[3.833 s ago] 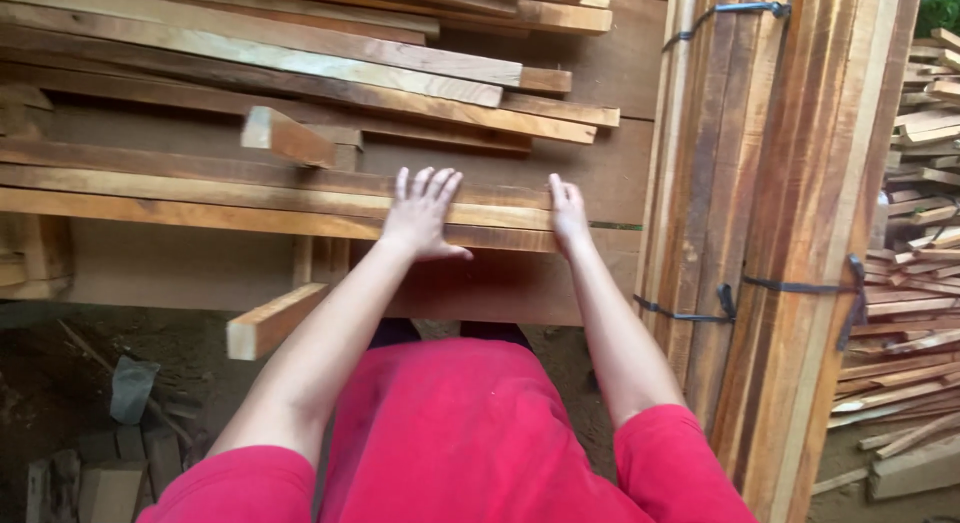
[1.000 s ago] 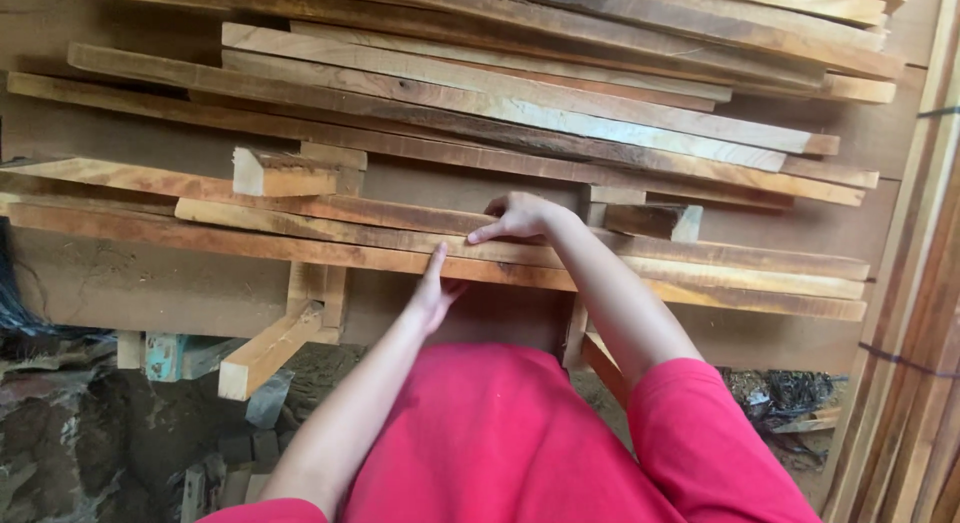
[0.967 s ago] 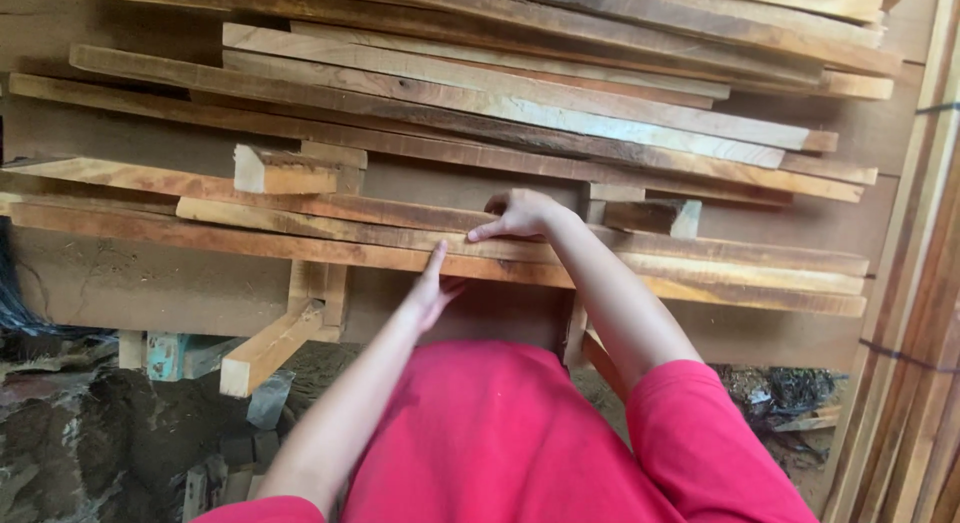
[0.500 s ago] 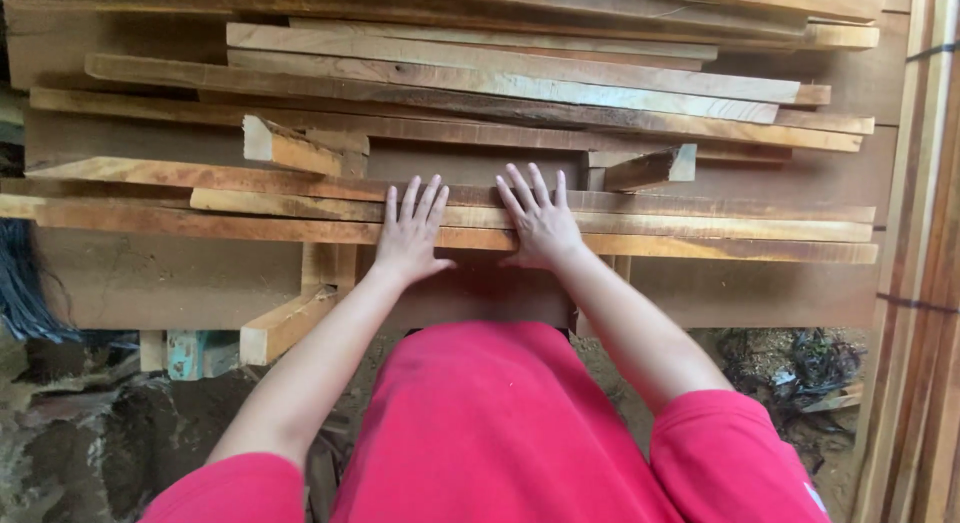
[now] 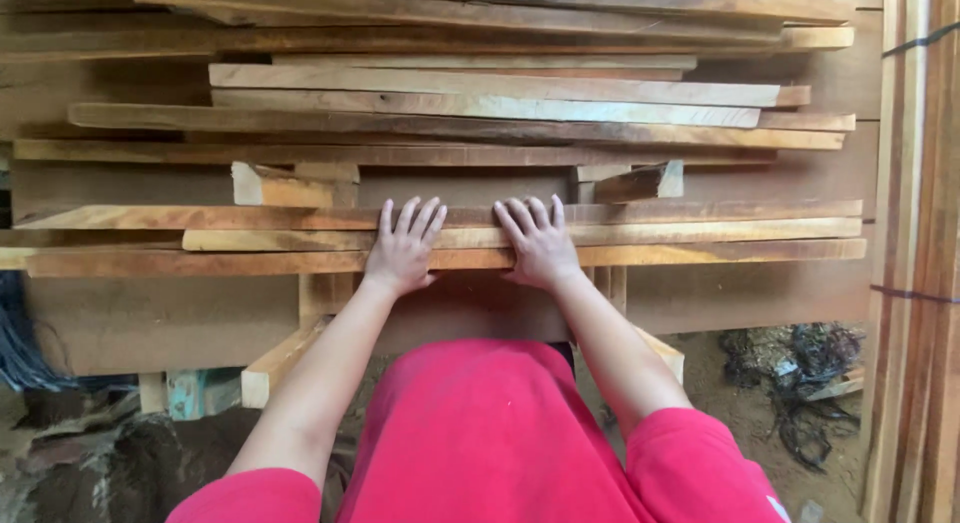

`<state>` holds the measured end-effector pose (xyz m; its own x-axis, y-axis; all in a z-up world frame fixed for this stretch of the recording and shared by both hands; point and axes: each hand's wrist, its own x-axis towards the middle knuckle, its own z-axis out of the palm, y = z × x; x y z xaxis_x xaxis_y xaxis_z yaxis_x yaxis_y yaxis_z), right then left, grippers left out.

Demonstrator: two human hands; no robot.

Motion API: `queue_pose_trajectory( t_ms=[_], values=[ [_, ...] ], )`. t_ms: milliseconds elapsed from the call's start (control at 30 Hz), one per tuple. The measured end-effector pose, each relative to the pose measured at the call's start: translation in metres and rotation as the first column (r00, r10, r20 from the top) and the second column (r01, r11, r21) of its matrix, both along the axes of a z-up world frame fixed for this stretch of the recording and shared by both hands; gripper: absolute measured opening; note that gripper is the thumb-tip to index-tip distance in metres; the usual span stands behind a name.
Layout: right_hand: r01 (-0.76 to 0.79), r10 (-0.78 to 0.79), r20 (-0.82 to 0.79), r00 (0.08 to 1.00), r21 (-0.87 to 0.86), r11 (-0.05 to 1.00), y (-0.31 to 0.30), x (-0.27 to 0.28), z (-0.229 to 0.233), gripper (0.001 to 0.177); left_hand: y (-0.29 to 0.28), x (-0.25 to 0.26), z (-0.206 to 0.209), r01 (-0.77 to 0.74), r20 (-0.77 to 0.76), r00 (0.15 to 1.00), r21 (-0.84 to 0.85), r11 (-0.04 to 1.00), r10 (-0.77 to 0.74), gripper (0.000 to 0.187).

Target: Bundling several wooden planks together using plastic strips and tying them securely.

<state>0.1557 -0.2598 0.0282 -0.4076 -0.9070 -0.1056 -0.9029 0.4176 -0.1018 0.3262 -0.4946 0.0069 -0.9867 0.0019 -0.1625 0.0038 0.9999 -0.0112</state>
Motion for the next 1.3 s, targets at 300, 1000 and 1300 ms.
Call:
queue_pose_trajectory(
  t_ms=[300, 1000, 1300],
  values=[
    [-0.019, 0.019, -0.012, 1.0, 0.001, 1.0, 0.002, 0.002, -0.005, 0.133, 0.006, 0.003, -0.009, -0.029, -0.199, 0.979, 0.023, 0.999, 0.033, 0.135],
    [-0.14, -0.55, 0.743, 0.383, 0.634, 0.76, -0.102, -0.085, -0.05, 0.105, 0.102, -0.032, 0.028, 0.043, 0.949, 0.28, 0.141, -0.989, 0.148, 0.09],
    [-0.222, -0.572, 0.758, 0.314, 0.644, 0.732, -0.124, -0.077, -0.06, 0.095, 0.099, -0.027, 0.052, 0.074, 0.959, 0.218, 0.169, -0.983, 0.181, 0.098]
  ],
)
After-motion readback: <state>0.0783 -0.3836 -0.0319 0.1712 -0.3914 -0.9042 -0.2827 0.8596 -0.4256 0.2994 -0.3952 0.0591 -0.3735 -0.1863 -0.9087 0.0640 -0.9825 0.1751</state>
